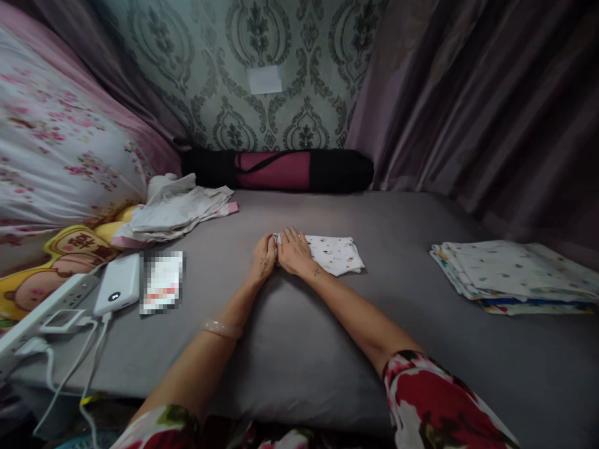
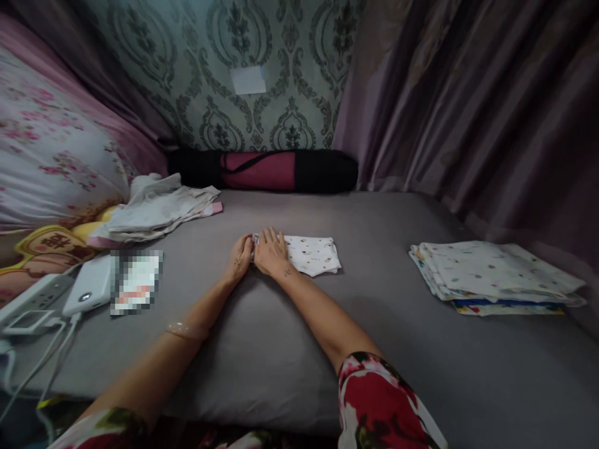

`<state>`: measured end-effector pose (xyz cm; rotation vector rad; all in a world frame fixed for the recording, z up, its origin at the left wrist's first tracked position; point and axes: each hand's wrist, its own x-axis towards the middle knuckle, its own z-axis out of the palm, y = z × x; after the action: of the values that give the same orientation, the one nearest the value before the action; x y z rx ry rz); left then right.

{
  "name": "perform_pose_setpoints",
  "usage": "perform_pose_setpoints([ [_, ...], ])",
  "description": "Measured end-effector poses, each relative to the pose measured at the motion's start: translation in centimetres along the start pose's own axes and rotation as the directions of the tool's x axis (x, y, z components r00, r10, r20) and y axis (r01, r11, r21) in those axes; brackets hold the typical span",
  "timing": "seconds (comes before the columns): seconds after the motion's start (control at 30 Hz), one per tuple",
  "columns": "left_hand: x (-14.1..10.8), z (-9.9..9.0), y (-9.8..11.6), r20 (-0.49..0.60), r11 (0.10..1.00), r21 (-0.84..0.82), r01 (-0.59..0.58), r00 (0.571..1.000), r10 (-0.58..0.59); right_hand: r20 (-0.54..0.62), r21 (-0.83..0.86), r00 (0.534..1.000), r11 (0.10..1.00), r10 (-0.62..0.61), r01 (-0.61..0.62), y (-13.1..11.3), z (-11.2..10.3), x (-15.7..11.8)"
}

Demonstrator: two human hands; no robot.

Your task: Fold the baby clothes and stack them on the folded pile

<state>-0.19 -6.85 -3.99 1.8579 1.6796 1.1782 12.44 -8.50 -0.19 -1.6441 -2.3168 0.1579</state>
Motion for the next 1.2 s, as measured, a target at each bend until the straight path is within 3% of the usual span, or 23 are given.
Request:
perform_pose_setpoints([
  [0.2,0.1,-0.2,0.2,-0.014,1.0,-0.02,0.023,1.0,-0.023,0.084,0.025,0.995,0.999,-0.047,0.045,-1.2,1.1,0.3],
  [0.27,0.1,-0.2,0.1,0.0,1.0,-0.01,0.0,1.0,0.0,0.075,0.027,0.996,0.999,-0.045,0.043,-0.6,0.5,0.2],
  [0.4,-0.1,-0.1,0.1,0.063,0.992,0.069,-0.102,0.993,0.097,-0.084,-0.025,0.995,0.998,0.053,-0.056,1.7,-0.7,-0.6],
  [0.67,-0.4,0.2,-0.2,0.153,0.939,0.242,-0.243,0.965,0.211,0.019,-0.018,0.994,0.994,0.108,-0.108,4.2,-0.4,-2.1],
  [0.83,-0.6,0.3,-0.1,0.164,0.922,0.288,-0.258,0.962,0.218,-0.076,-0.044,0.988,0.989,0.138,-0.141,5.3,-1.8,-3.0],
  [1.03,-1.0,-0.1,0.4,0.211,0.912,0.311,-0.267,0.955,0.208,0.001,-0.034,0.984,0.984,0.177,-0.177,6.2,-1.5,-4.0],
  [1.2,-1.1,-0.2,0.5,0.228,0.907,0.327,-0.265,0.954,0.197,-0.051,-0.07,0.981,0.979,0.189,-0.193,6.8,-1.9,-4.3],
])
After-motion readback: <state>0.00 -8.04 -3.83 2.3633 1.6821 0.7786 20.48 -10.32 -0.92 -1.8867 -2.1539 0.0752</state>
